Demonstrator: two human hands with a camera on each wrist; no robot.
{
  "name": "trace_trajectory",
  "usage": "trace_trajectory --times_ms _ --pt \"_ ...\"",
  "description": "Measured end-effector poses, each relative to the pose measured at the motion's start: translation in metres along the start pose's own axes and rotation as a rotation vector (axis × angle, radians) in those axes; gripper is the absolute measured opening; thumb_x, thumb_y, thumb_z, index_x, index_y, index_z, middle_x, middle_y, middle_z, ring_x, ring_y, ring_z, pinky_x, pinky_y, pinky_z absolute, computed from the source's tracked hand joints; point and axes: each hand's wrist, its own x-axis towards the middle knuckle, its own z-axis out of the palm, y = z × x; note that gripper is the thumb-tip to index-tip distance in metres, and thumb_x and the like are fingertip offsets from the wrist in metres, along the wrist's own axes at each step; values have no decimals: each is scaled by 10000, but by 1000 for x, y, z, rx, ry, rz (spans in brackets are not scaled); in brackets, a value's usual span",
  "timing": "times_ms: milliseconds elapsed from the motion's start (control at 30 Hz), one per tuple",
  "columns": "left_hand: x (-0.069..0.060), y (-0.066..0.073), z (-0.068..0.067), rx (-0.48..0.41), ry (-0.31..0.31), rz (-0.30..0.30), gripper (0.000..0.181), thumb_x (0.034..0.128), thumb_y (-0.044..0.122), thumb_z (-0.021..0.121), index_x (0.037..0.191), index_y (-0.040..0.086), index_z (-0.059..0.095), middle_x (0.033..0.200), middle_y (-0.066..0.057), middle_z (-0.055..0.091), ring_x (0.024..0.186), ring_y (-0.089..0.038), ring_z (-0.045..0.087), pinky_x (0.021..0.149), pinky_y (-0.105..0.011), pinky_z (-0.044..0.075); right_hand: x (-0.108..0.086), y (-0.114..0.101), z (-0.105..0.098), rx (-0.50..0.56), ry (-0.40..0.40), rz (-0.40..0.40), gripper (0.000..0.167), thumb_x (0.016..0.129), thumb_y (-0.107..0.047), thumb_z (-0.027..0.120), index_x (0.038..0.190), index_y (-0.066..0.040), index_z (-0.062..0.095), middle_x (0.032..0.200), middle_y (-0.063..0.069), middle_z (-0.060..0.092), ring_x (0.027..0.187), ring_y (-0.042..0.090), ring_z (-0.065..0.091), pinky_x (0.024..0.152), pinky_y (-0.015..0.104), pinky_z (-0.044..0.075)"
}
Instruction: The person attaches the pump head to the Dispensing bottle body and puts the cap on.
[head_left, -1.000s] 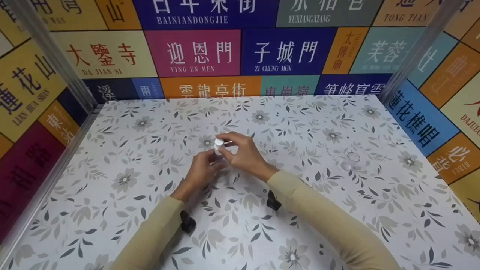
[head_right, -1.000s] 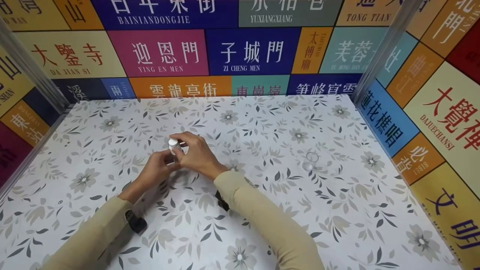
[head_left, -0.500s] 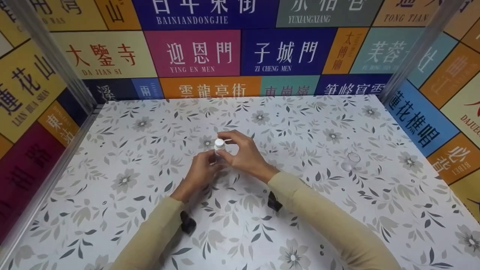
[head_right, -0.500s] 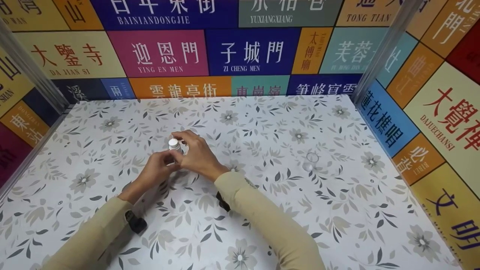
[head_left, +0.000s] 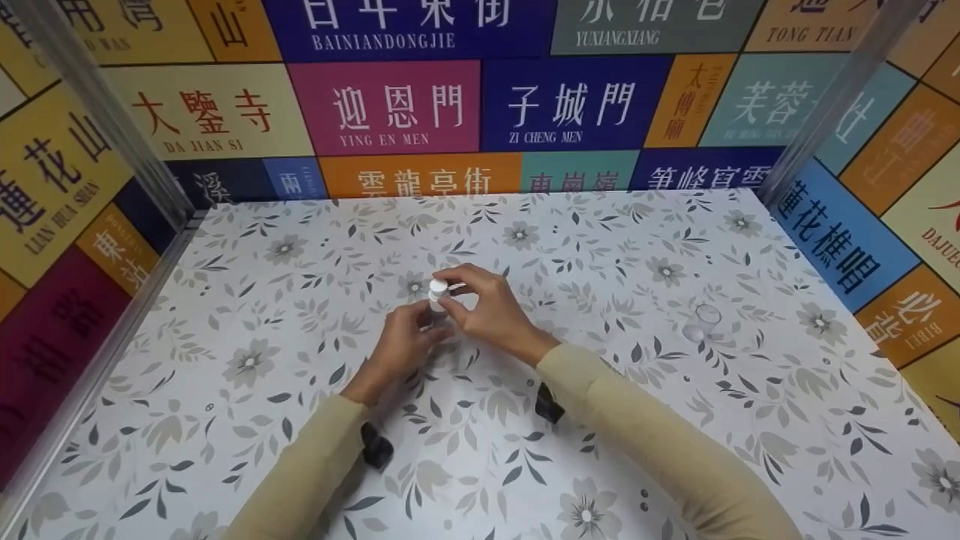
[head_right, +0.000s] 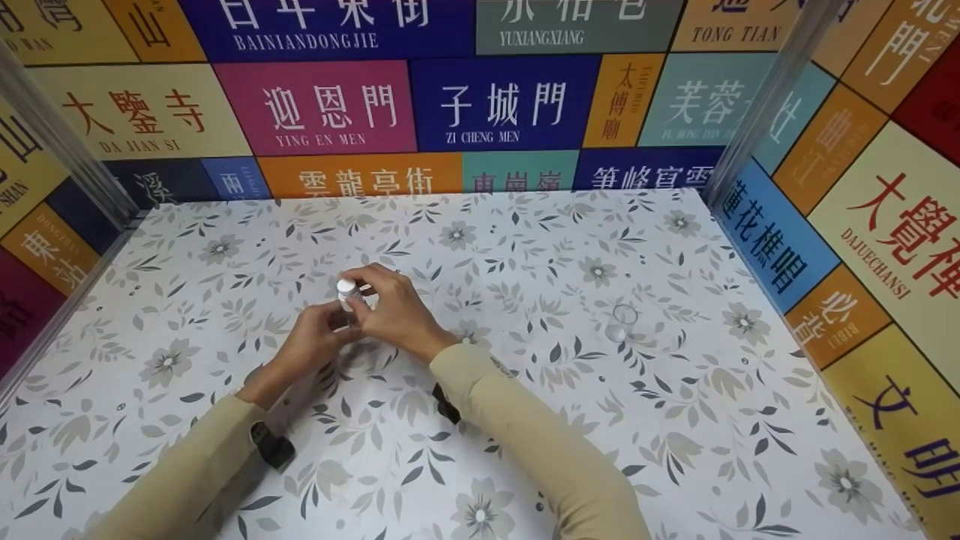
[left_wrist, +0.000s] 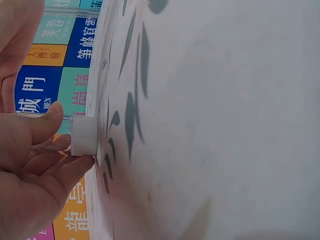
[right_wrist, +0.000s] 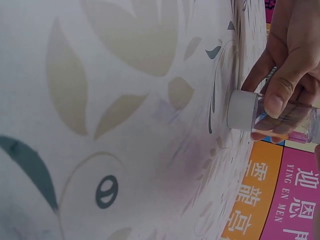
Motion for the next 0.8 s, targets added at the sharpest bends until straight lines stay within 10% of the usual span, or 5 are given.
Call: trace_trajectory --times_ms 433,800 --pt "0 1 -1 14 -4 -28 335 837 -26 740 1162 49 711 1144 -120 746 1130 -245 684 1030 -413 532 0 -2 -4 -55 -8 46 422 851 -128 790 1219 12 637 1152 177 689 1085 250 671 911 327 597" --pt "0 0 0 -42 1 -15 342 821 -51 740 1153 25 709 1113 -152 751 1089 -274 704 993 -393 557 -3 -2 2 -4 -41 63 375 898 28 668 1268 13 613 1238 171 661 1160 283 662 976 398 574"
